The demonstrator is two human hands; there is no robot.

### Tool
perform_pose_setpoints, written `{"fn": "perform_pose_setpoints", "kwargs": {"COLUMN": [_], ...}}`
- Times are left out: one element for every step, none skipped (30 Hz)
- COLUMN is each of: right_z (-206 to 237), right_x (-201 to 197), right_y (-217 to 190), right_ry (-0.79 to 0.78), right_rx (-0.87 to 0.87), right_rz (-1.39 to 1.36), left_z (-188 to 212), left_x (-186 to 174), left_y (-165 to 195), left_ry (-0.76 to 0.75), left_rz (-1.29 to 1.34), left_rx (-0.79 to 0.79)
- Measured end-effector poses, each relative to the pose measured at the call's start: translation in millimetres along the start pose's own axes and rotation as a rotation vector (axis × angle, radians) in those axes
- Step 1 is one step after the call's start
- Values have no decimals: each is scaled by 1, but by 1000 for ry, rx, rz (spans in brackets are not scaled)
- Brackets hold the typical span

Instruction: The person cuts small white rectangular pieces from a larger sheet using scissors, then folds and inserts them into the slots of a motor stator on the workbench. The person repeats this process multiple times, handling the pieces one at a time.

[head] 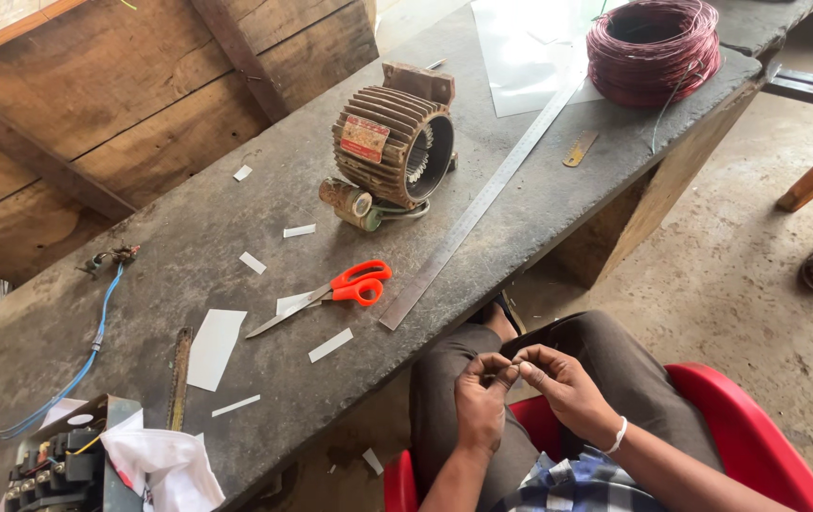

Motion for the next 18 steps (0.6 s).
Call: {"fn": "perform_pose_setpoints", "kwargs": {"right_z": [-2, -3, -3, -4, -4, -3, -3, -3, -4, -4, -4, -4, -3, -1, -1, -1, -2, -2], "right_x": [0, 1, 1, 1, 1, 0, 0, 0, 0, 1, 0, -1, -2, -2, -3, -4, -4, -4], "right_y": [1, 1, 0, 0, 0, 0, 1, 1, 1, 0, 0, -2, -3, -3, -4, -6, -6, -7], "right_ry": [-10, -54, -100, -145, -143, -141, -140, -154, -168, -182, -187, -191, -192, -189, -187, -186, -182, -175], "right_rx": [4, -1, -5, -7, 1, 9, 19, 30, 41, 51, 49, 46, 46, 41, 32, 22, 32, 46], "right_rz": [-4, -5, -5, -4, 6, 18, 29, -4, -39, -74, -59, -44, -32, -15, 4, 25, 24, 19], "left_z": [-3, -6, -8, -9, -9, -9, -10, -10, -9, -9, -8, -9, -9, -9, -9, -10, -10, -9], "left_x": [-2, -5, -6, -7, -7, -8, -8, -9, -9, -9, -8, -8, -8, -7, -8, -8, -9, -8], "left_y": [-1, -1, -1, -2, -2, -3, -3, -4, -4, -4, -4, -4, -4, -4, -4, -4, -4, -5], "left_ry": [-43, -85, -146, -206, -265, -261, -256, -250, -280, -311, -342, -345, -349, -354, -330, -307, -282, -281], "left_rz": [60, 120, 138, 156, 175, 188, 201, 213, 220, 226, 232, 241, 249, 255, 225, 195, 166, 156], "left_rx": [-31, -60, -92, -125, -159, -163, -168, -171, -179, -187, -194, -197, -204, -211, -202, -190, -180, -186]}}
Point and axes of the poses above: each hand's wrist, its own z-axis away from the middle knuckle, its own x-axis out of the palm, y = z × x, the point moved 4 cm from there along -z, towards the middle knuckle, and after that the axes turned 6 degrees about -z, right-handed, at the moved point
